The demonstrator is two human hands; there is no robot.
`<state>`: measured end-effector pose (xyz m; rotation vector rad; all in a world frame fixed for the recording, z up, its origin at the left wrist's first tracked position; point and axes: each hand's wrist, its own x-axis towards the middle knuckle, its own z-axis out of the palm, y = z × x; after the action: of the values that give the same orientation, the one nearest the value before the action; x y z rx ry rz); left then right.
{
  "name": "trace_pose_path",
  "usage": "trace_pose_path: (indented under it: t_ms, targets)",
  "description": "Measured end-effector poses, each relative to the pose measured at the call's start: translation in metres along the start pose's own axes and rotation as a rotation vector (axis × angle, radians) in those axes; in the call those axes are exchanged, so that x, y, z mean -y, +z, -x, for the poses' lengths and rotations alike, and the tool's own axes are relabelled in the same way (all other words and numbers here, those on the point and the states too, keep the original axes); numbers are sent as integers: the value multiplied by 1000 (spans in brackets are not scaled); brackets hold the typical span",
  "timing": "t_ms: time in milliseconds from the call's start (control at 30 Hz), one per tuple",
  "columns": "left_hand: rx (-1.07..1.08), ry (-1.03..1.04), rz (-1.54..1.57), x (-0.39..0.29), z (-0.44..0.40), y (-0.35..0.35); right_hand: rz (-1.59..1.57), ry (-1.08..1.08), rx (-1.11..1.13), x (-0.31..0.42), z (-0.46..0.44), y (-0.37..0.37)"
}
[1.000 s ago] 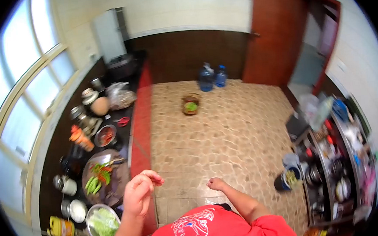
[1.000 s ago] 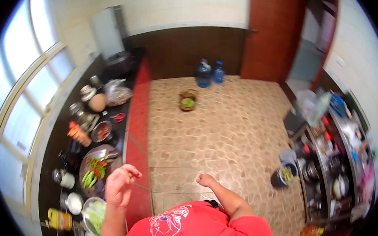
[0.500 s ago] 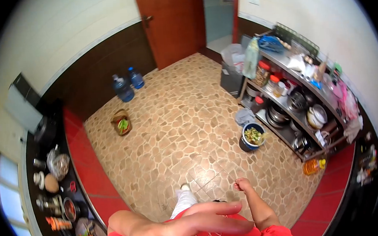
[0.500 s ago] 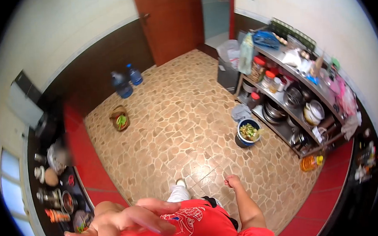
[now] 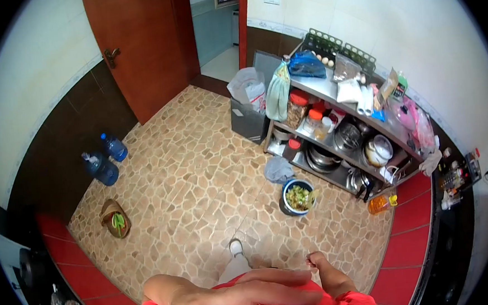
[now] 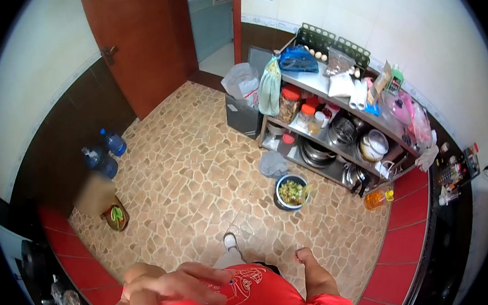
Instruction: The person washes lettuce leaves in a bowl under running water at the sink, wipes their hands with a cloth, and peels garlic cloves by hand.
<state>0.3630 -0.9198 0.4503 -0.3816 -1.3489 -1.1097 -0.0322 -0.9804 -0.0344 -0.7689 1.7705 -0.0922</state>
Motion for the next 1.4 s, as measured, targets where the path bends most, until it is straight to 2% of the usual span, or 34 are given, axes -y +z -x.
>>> trace_pose_path:
  t_ms: [33,100,133,167,200,233,300,367,467,500,533,567,600,633,700,733,800,867,933,967,1033,1067,1100,1133,1167,1233,1267,1300,1367,1400]
  targets:
    - [4,61,-2,2,-12,-19,-1,0,-11,19,-9,-3]
    - [5,116,13,3,-24,-57,260,-113,-74,50,-23,-7]
    - [-3,73,15,4,-24,-72,578,-226,-24,43,-70,-13]
    - [-8,44,27,6,-30,-85,566,-205,-25,57,-60,-7]
    - [-13,15,40,8,-35,-97,185,-179,-86,85,-51,1]
    - [-107,20,25,11,-46,-106,-196,-156,-148,123,-40,9]
    - [-202,11,20,15,-59,-142,-277,-155,-101,161,-46,18]
    - [237,-307,-71,16,-58,-211,-356,-159,-52,207,-53,19]
    - [184,-580,64,62,-11,-317,-369,-288,-93,291,-64,12]
    - [-14,-768,60,75,13,-357,-421,-339,-84,321,-71,7]
    - [-422,-1130,-407,86,23,-381,-484,-389,-80,357,-73,0]
    - [-226,-1358,-1186,103,46,-402,-544,-441,-74,392,-78,-6]
    - [53,-1682,-1852,120,69,-423,-613,-478,-99,425,-93,-12]
    - [-111,-1756,-1705,120,110,-450,-688,-520,-124,462,-109,-19]
    - [-725,-1696,-1061,118,166,-487,-775,-625,-222,533,-130,-29]
    - [-939,-1683,-883,113,175,-491,-793,-631,-192,564,-148,-38]
    - [-1198,-1623,-713,108,176,-494,-851,-613,-197,614,-186,-49]
    - [-1195,-1592,-802,116,176,-514,-903,-599,-233,671,-224,-58]
    - [-1234,-1549,-868,125,158,-530,-810,-712,-484,702,-269,-56]
    - [-1240,-1559,-870,136,143,-538,-809,-702,-478,709,-292,-53]
    - [-1253,-1505,-725,158,115,-551,-750,-945,-609,721,-331,-51]
    - [-1127,-1523,-717,167,110,-561,-729,-820,-415,714,-331,-51]
    - [-1119,-1529,-718,178,105,-571,-555,-747,-541,709,-322,-48]
    - [-979,-1547,-713,188,99,-581,-381,-664,-665,699,-317,-42]
    - [-835,-1562,-699,200,91,-590,-477,-686,-606,685,-315,-36]
    - [-795,-1627,-648,222,71,-608,-640,-729,-490,652,-305,-23]
    - [-710,-1630,-615,234,72,-619,-710,-753,-431,637,-294,-19]
    - [-622,-1625,-583,248,73,-630,-709,-750,-454,623,-285,-21]
    - [-485,-1651,-527,274,60,-648,-789,-747,-303,613,-268,-25]
    - [-357,-1660,-486,289,48,-653,-809,-755,-334,619,-264,-31]
